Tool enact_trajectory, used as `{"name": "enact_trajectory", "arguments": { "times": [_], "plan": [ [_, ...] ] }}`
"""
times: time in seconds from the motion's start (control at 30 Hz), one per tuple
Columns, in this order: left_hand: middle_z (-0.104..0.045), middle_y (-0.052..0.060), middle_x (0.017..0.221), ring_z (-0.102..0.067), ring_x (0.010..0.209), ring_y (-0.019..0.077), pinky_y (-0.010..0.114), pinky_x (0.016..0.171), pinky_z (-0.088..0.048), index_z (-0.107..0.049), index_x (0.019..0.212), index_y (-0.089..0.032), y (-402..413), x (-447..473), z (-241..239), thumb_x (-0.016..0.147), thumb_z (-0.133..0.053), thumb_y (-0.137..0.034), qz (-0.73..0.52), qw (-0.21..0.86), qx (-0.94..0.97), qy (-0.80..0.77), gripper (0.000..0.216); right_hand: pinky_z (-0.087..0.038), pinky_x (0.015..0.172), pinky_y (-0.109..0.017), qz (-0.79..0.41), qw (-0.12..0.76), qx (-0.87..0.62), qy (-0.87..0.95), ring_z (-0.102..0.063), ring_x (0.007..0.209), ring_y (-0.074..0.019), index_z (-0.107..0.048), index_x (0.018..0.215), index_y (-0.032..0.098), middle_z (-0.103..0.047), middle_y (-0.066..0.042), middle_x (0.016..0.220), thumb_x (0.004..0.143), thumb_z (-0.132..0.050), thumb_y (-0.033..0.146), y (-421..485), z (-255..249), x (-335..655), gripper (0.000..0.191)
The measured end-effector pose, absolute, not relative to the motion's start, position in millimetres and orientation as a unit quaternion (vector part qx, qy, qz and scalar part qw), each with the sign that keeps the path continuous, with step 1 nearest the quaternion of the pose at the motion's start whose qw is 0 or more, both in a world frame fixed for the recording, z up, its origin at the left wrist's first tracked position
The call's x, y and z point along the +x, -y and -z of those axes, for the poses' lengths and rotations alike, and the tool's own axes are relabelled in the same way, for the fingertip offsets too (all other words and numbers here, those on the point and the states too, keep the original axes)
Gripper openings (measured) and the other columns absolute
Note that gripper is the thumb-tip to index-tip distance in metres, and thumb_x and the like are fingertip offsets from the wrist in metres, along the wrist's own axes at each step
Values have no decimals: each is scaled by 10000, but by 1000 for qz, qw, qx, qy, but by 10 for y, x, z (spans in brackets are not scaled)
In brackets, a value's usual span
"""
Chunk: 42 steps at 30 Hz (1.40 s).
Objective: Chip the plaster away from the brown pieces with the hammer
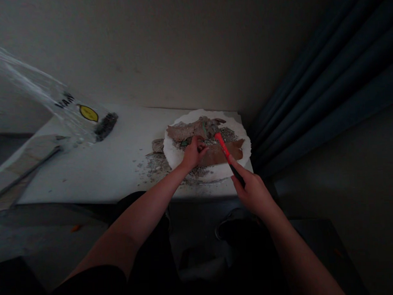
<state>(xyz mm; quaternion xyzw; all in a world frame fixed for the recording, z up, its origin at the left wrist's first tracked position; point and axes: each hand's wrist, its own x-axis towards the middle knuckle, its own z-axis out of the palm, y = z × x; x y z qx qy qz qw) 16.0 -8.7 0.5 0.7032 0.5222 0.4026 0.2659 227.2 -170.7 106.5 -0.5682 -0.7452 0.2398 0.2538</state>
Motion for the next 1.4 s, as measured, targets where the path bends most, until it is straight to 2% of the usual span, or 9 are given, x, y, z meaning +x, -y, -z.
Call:
{"name": "enact_trajectory", "arguments": {
  "times": [0.1, 0.27, 0.47, 0.7, 0.8, 0.87, 0.97, 1.23, 1.4],
  "plan": [
    [-739, 31, 921, -682, 775, 168, 275, 720, -493, -489, 1205, -191, 81, 166, -1, 839, -720, -239, -409, 265, 704, -517, 436, -530, 926, -378, -247, 237, -560, 754, -699, 1069, -270, -321, 1615, 281, -709, -103, 1278, 956, -457, 207, 1719, -1050, 2271, 677],
    [-723, -1, 852, -652, 678, 146, 264, 671, -476, -468, 1197, -196, 61, 179, 22, 822, -717, -176, -418, 271, 705, -506, 450, -535, 920, -401, -231, 255, -560, 754, -701, 1048, -270, -287, 1625, 272, -717, -108, 1237, 968, -452, 206, 1728, -1010, 2272, 681],
    [-722, 15, 879, -673, 731, 176, 291, 686, -496, -475, 1180, -196, 48, 178, 47, 811, -732, -203, -420, 268, 697, -515, 449, -544, 883, -406, -220, 242, -564, 758, -708, 993, -273, -282, 1627, 262, -734, -115, 1171, 964, -447, 192, 1720, -1004, 2277, 687],
    [-722, 13, 867, -677, 745, 174, 293, 691, -496, -481, 1160, -193, 77, 170, 12, 816, -724, -228, -425, 253, 701, -514, 422, -540, 924, -421, -244, 235, -558, 758, -703, 1047, -283, -312, 1616, 267, -717, -117, 1245, 954, -461, 183, 1727, -977, 2281, 683],
    [-720, 8, 861, -669, 721, 170, 292, 672, -496, -475, 1168, -194, 75, 171, 27, 816, -720, -227, -421, 259, 701, -514, 429, -541, 922, -433, -247, 272, -558, 745, -695, 1066, -286, -304, 1615, 256, -697, -139, 1278, 967, -464, 209, 1738, -940, 2263, 669],
    [-712, -8, 825, -659, 689, 161, 289, 662, -495, -474, 1171, -196, 63, 176, 52, 812, -715, -213, -420, 260, 703, -511, 432, -552, 884, -418, -246, 323, -559, 723, -701, 1018, -269, -225, 1635, 246, -690, -147, 1262, 983, -465, 239, 1737, -916, 2244, 695],
    [-705, -19, 804, -655, 680, 156, 289, 670, -495, -472, 1184, -195, 49, 180, 77, 816, -703, -204, -422, 257, 707, -506, 435, -568, 769, -385, -272, 376, -561, 686, -701, 834, -228, -67, 1654, 223, -697, -144, 1184, 1009, -436, 279, 1703, -883, 2215, 745],
    [-706, -12, 831, -657, 682, 160, 279, 643, -481, -465, 1209, -198, 48, 195, 72, 809, -700, -218, -420, 261, 707, -506, 464, -546, 655, -366, -270, 315, -606, 678, -654, 643, -218, -182, 1647, 267, -750, -117, 996, 1009, -410, 313, 1724, -927, 2241, 679],
    [-704, -8, 826, -650, 677, 160, 275, 633, -473, -469, 1185, -201, 48, 208, 76, 788, -708, -179, -428, 264, 700, -507, 464, -550, 808, -375, -276, 276, -588, 709, -720, 900, -256, -250, 1634, 247, -710, -168, 1235, 993, -415, 264, 1755, -899, 2198, 662]
  ]
}}
